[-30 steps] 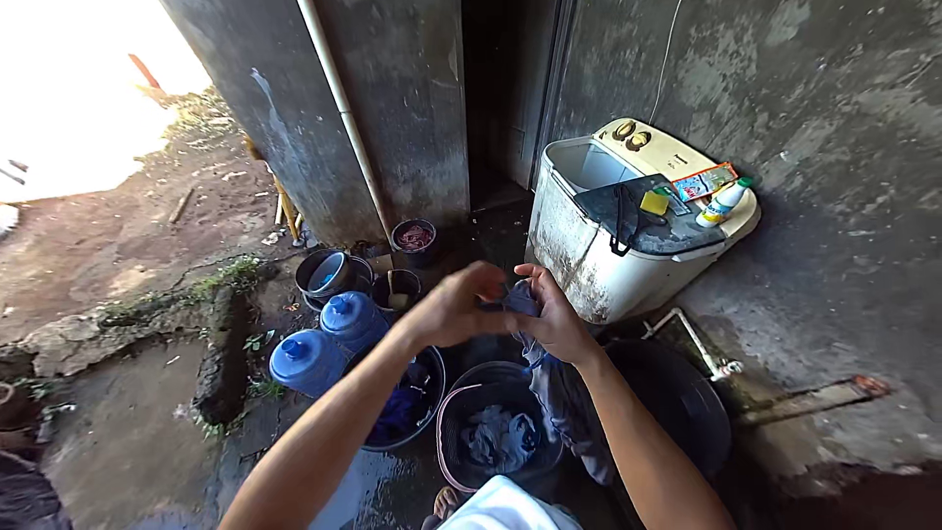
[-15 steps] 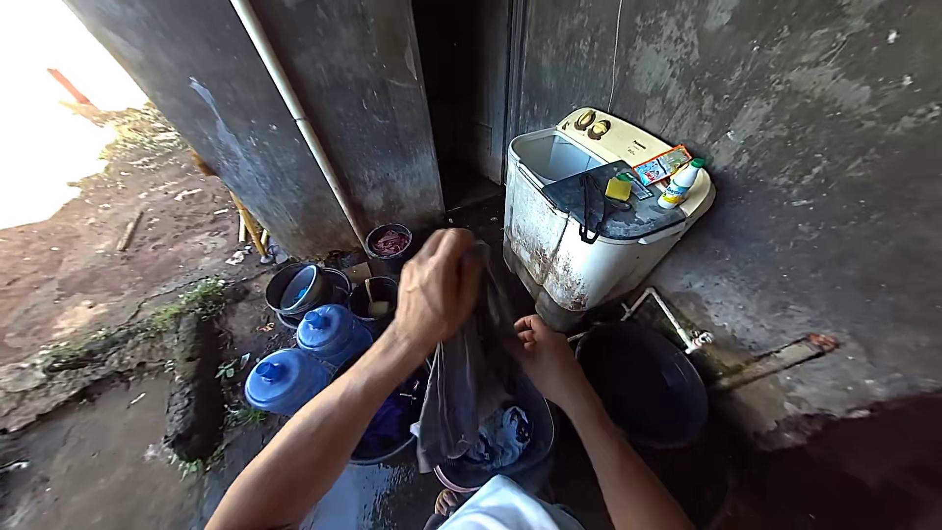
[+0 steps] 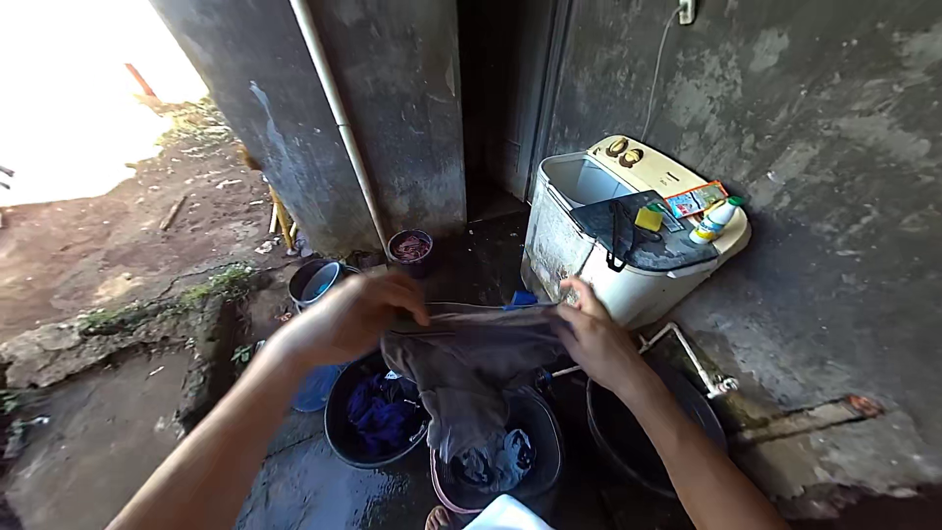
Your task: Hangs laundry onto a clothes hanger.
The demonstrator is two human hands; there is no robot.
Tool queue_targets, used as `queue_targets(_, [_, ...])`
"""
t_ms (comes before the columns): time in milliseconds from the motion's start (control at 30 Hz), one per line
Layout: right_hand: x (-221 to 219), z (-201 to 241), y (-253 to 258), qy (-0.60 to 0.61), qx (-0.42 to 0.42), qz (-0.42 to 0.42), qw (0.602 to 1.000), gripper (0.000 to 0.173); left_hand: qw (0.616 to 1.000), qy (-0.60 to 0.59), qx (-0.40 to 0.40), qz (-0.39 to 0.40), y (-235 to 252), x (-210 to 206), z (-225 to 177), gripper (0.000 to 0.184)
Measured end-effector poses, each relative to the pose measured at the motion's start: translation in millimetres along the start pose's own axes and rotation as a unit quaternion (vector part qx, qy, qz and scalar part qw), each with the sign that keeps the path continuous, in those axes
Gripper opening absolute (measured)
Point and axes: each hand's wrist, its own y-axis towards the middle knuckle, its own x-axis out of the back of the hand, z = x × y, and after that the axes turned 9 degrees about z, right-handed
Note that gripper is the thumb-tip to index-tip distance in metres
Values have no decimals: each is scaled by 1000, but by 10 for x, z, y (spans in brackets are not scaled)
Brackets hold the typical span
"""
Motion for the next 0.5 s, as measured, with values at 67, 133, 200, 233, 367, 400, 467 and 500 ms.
queue_targets(67, [-137,-81,175,-27,-97,178,979,34,969,76,207,115,185,-498,130,31])
queue_targets(133, [59,79,380,-91,-130,213,964,46,945,112,294,90,332,-742,157,32])
queue_targets(200, [361,327,463,-136,-133,138,972,42,946,141,294,4,371,-644,-63,32])
queue_targets(233, [478,383,445,-143,-120,57,981,39,949,155,271,-51,350,-559,-191,34])
queue_targets(367, [605,451,299,-63,-54,-125,989,61,946,216,152,-190,269,-437,-315,55])
queue_targets(400, [465,400,248,-35,-66,-58,995,76,953,212,143,-160,298,-533,-209,60])
queue_targets(467, [162,196,283,-27,-133,142,981,91,959,205,191,-47,435,-773,140,67])
queue_targets(500, [104,108,337,-38,-151,186,970,86,954,201,224,-6,501,-871,305,70])
